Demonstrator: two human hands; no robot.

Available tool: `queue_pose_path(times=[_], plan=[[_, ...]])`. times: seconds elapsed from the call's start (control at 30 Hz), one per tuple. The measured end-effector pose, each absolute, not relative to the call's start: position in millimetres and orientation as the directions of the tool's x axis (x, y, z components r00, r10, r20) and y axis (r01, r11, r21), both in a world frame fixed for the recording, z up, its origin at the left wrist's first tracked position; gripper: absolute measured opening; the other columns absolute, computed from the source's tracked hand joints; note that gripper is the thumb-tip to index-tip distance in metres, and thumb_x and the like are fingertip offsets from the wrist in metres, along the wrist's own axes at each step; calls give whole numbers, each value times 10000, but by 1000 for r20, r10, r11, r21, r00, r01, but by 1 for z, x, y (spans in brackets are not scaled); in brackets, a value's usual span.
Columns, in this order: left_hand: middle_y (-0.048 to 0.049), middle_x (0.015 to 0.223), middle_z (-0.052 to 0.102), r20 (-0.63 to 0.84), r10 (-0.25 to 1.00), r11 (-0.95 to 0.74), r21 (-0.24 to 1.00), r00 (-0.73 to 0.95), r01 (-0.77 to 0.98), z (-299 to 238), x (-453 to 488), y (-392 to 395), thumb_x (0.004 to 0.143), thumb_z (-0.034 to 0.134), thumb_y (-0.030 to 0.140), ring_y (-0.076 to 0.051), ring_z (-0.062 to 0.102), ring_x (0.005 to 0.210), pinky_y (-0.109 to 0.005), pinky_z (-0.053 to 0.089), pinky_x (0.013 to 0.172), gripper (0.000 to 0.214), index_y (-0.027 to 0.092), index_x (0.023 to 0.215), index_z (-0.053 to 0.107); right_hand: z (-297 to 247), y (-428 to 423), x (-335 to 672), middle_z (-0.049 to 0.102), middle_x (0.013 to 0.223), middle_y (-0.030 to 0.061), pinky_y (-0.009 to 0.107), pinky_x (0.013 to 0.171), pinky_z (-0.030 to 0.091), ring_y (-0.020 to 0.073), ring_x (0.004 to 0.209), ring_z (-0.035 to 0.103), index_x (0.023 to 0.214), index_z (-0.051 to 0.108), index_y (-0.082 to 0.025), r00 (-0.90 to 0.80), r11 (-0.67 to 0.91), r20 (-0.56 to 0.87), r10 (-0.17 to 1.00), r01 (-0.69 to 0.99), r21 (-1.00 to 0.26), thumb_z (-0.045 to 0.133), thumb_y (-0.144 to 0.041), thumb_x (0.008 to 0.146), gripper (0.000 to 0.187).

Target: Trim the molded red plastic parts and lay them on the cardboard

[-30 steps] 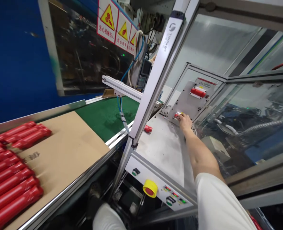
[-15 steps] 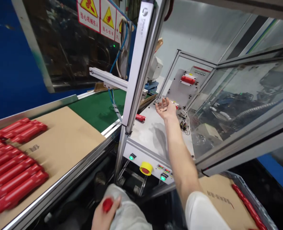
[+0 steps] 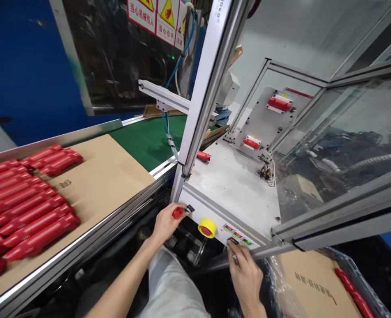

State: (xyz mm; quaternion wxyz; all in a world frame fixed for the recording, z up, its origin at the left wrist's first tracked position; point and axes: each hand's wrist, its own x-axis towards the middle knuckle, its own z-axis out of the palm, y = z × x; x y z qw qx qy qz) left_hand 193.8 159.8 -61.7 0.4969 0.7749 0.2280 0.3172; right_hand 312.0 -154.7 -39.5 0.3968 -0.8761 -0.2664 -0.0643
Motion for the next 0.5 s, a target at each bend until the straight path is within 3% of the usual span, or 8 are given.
queue_pose_path(times=[0.17, 0.33, 0.4, 0.5], plan=[[-58, 1031, 785, 170, 663, -323, 943, 729, 74, -59, 199, 175, 942, 814, 475, -229, 721, 980, -469, 589, 989, 304, 180, 1000, 766, -54, -165, 321, 804, 1216, 54, 509, 956, 588, 377, 1054, 757, 1175, 865, -473, 876, -541, 236, 420, 450, -710, 786, -396, 833, 360], [-5, 862, 714, 30, 755, -52, 999, 655, 15, -51, 194, 160, 813, 911, 408, -182, 661, 799, -375, 598, 826, 347, 185, 1010, 733, -57, -167, 315, 773, 1224, 106, 558, 1118, 525, 405, 1239, 667, 1066, 884, -403, 932, -446, 117, 342, 271, -853, 832, -488, 816, 269], [5, 844, 699, -21, 773, 100, 991, 634, -89, -45, 179, 144, 830, 879, 431, -176, 668, 762, -358, 606, 787, 431, 207, 1151, 700, -60, -164, 300, 777, 1157, 125, 535, 1012, 587, 387, 1175, 689, 999, 868, -367, 930, -385, -2, 367, 150, -911, 829, -574, 817, 279], [-79, 1080, 750, -52, 757, 301, 913, 651, -276, -35, 147, 115, 954, 693, 470, -245, 769, 945, -432, 650, 859, 429, 234, 1308, 634, -72, -154, 258, 749, 847, 103, 440, 608, 592, 315, 767, 724, 948, 825, -312, 821, -351, -284, 495, -111, -930, 718, -697, 836, 415]])
